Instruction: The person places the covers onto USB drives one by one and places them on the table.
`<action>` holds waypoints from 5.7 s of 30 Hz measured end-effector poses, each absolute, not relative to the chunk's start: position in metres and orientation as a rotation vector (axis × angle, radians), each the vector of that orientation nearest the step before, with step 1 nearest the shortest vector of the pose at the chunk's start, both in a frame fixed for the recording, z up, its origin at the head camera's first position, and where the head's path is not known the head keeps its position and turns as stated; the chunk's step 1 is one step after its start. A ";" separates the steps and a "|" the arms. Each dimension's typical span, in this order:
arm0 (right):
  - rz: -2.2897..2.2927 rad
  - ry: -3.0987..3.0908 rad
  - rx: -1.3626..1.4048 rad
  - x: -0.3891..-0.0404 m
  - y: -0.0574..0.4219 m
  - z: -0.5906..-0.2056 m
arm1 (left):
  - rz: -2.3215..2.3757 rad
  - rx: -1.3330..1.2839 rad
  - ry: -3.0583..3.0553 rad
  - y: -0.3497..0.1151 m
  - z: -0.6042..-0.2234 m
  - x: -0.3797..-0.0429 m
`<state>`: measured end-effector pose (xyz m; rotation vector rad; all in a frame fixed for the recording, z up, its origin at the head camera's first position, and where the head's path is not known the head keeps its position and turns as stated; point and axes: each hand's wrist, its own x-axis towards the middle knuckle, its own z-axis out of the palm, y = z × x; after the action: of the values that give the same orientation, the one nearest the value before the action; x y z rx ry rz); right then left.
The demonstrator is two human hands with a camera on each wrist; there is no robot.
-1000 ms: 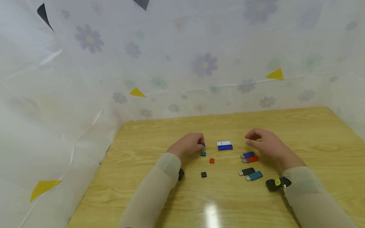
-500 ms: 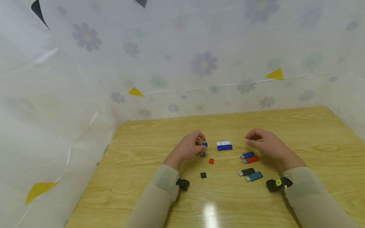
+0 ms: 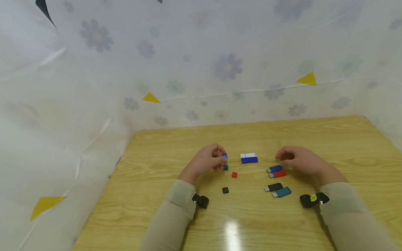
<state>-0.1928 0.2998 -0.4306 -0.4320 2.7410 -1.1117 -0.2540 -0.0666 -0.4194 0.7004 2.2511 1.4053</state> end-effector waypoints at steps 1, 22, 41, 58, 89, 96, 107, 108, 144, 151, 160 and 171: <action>-1.097 2.729 -0.445 -0.192 0.302 -0.431 | 1.406 0.703 2.248 -0.066 -0.420 -0.254; -1.011 2.702 -0.638 -0.191 0.298 -0.438 | 1.399 0.700 2.224 -0.073 -0.423 -0.250; -0.982 2.746 -0.528 -0.197 0.289 -0.441 | 1.412 0.689 2.188 -0.073 -0.421 -0.251; -1.294 2.788 -0.515 -0.190 0.263 -0.424 | 1.457 0.731 2.178 -0.066 -0.420 -0.243; -1.381 2.758 -0.691 -0.180 0.214 -0.404 | 1.556 0.957 2.025 -0.037 -0.404 -0.225; -1.394 2.779 -0.660 -0.179 0.209 -0.403 | 1.609 0.936 1.998 -0.037 -0.405 -0.224; -1.341 2.812 -0.639 -0.181 0.209 -0.404 | 1.591 0.918 2.020 -0.038 -0.404 -0.228; -1.319 2.825 -0.635 -0.181 0.209 -0.404 | 1.581 0.913 2.029 -0.038 -0.404 -0.228; -0.995 2.849 -0.557 -0.196 0.241 -0.418 | 1.538 0.864 2.214 -0.057 -0.415 -0.246; -0.910 2.801 -0.491 -0.205 0.237 -0.423 | 1.526 0.857 2.229 -0.060 -0.415 -0.247; -0.833 2.826 -0.504 -0.214 0.235 -0.427 | 1.485 0.881 2.230 -0.060 -0.413 -0.248; -0.770 2.854 -0.494 -0.216 0.231 -0.425 | 1.450 0.895 2.221 -0.060 -0.414 -0.250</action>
<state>-0.2164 0.2305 -0.4253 -0.4939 2.8537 -0.7700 -0.2501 -0.0598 -0.4141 0.8954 2.2210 1.4503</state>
